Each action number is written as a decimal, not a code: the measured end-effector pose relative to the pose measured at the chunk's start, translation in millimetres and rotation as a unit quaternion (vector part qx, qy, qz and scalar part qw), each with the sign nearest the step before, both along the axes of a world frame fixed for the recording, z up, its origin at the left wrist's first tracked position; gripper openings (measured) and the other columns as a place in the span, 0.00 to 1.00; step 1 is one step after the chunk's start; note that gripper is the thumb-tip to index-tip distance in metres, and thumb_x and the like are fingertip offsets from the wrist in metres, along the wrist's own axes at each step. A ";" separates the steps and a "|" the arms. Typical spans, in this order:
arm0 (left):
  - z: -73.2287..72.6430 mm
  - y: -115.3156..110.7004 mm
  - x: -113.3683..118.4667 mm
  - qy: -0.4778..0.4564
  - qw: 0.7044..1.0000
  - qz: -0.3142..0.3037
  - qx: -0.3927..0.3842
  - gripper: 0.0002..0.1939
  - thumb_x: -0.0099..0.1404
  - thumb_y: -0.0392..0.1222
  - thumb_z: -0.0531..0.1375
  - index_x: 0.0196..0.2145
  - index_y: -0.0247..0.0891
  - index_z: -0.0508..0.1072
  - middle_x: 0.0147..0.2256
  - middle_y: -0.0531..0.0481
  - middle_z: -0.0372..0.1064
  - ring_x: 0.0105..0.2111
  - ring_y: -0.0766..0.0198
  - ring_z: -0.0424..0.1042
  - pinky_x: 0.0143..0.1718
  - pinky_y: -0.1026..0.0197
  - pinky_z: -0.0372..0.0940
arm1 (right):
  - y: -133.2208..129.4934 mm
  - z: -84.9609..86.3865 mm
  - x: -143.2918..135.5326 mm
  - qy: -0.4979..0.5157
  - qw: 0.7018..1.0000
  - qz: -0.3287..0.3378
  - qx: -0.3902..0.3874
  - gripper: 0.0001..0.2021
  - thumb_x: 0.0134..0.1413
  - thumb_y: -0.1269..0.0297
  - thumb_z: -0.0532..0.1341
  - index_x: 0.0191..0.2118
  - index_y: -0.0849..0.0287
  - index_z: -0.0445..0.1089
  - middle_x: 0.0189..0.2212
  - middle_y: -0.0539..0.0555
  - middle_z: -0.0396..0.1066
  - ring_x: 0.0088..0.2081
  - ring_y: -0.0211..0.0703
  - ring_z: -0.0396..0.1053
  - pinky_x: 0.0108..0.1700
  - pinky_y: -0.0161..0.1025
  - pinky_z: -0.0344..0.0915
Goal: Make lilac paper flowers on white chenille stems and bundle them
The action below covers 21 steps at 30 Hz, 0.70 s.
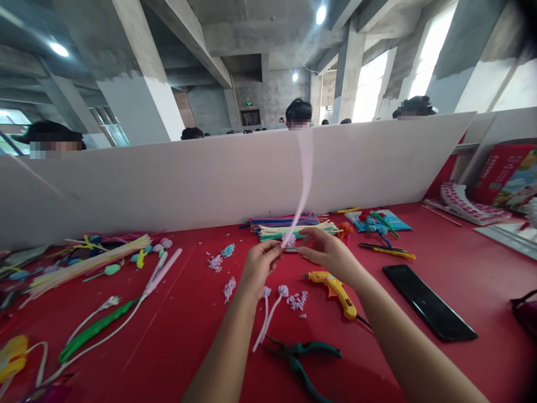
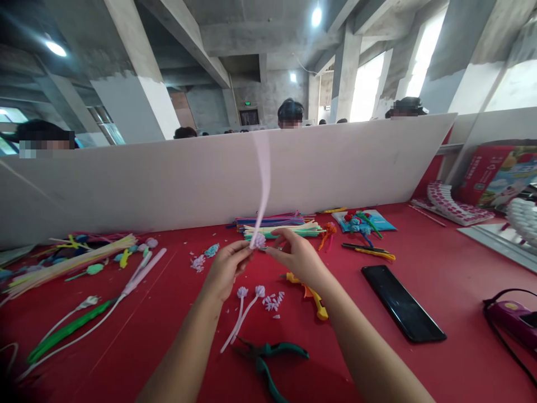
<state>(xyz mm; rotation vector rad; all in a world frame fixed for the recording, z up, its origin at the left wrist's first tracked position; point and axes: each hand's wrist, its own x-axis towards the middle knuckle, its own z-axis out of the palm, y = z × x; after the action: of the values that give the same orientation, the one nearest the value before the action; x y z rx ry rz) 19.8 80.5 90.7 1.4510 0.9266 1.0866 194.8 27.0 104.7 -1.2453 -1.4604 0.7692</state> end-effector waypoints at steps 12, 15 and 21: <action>1.6 -31.5 12.9 0.314 0.814 0.154 0.464 0.08 0.66 0.38 0.54 0.40 0.35 0.71 0.31 0.46 0.68 0.30 0.60 0.67 0.31 0.61 0.59 | 3.1 -6.8 -20.7 0.126 0.990 0.000 0.068 0.10 0.50 0.64 0.61 0.40 0.55 0.68 0.37 0.51 0.70 0.38 0.42 0.68 0.42 0.38 0.64; -0.6 -32.1 12.5 0.344 0.765 0.184 0.512 0.08 0.67 0.35 0.52 0.38 0.34 0.71 0.28 0.47 0.67 0.28 0.61 0.67 0.29 0.61 0.58 | 1.7 -5.6 -23.3 0.111 0.991 0.005 0.070 0.12 0.49 0.66 0.61 0.41 0.55 0.69 0.38 0.51 0.70 0.39 0.42 0.67 0.43 0.38 0.63; 0.1 -31.2 13.8 0.308 0.786 0.143 0.517 0.09 0.68 0.35 0.52 0.33 0.34 0.71 0.26 0.47 0.67 0.28 0.61 0.67 0.30 0.61 0.59 | 0.1 0.1 -23.2 0.115 0.991 -0.014 0.070 0.09 0.45 0.66 0.62 0.37 0.57 0.69 0.34 0.50 0.70 0.37 0.42 0.67 0.41 0.37 0.62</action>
<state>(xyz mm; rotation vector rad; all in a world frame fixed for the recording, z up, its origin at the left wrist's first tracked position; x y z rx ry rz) 33.6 49.3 90.8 2.7680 1.0572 1.4824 171.6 27.1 104.8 -1.0329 -1.2841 0.7515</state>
